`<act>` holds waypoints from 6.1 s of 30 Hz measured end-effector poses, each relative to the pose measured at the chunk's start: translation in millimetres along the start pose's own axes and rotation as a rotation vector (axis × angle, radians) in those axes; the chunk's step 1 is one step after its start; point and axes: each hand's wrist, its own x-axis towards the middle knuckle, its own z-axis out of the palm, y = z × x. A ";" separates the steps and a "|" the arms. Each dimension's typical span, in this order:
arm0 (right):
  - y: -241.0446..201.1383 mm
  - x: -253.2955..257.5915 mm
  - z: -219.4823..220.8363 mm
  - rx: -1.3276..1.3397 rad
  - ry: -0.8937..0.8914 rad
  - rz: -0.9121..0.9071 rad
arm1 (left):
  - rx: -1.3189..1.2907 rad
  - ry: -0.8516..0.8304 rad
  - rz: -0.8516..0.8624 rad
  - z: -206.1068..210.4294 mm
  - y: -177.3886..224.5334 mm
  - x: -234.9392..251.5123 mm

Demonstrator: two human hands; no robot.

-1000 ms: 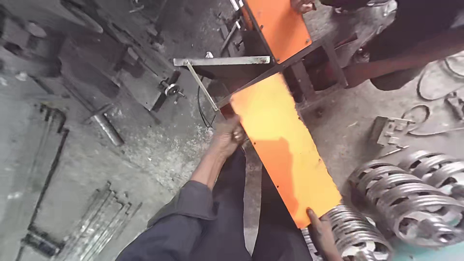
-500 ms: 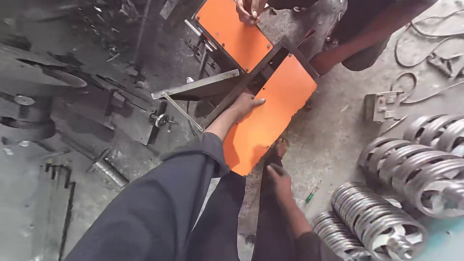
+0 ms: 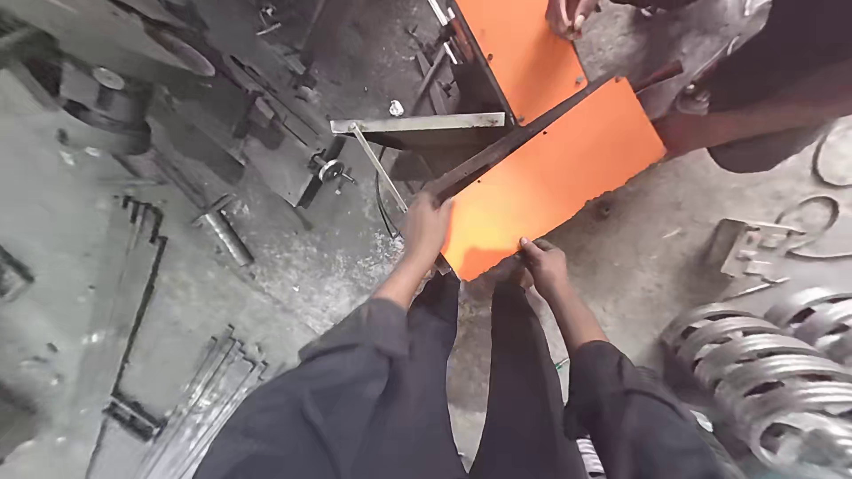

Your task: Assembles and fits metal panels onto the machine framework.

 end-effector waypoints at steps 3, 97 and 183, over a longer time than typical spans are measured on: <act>-3.6 0.3 12.4 0.014 -0.107 0.020 | -0.162 -0.058 -0.262 1.5 -93.6 -38.5; -125.1 43.9 156.9 -1.689 -0.228 -0.901 | -0.701 -0.166 -0.580 55.3 -105.8 -37.6; -117.7 34.0 183.6 -2.021 -0.013 -0.418 | -0.359 -0.143 -0.415 27.5 -100.2 -39.3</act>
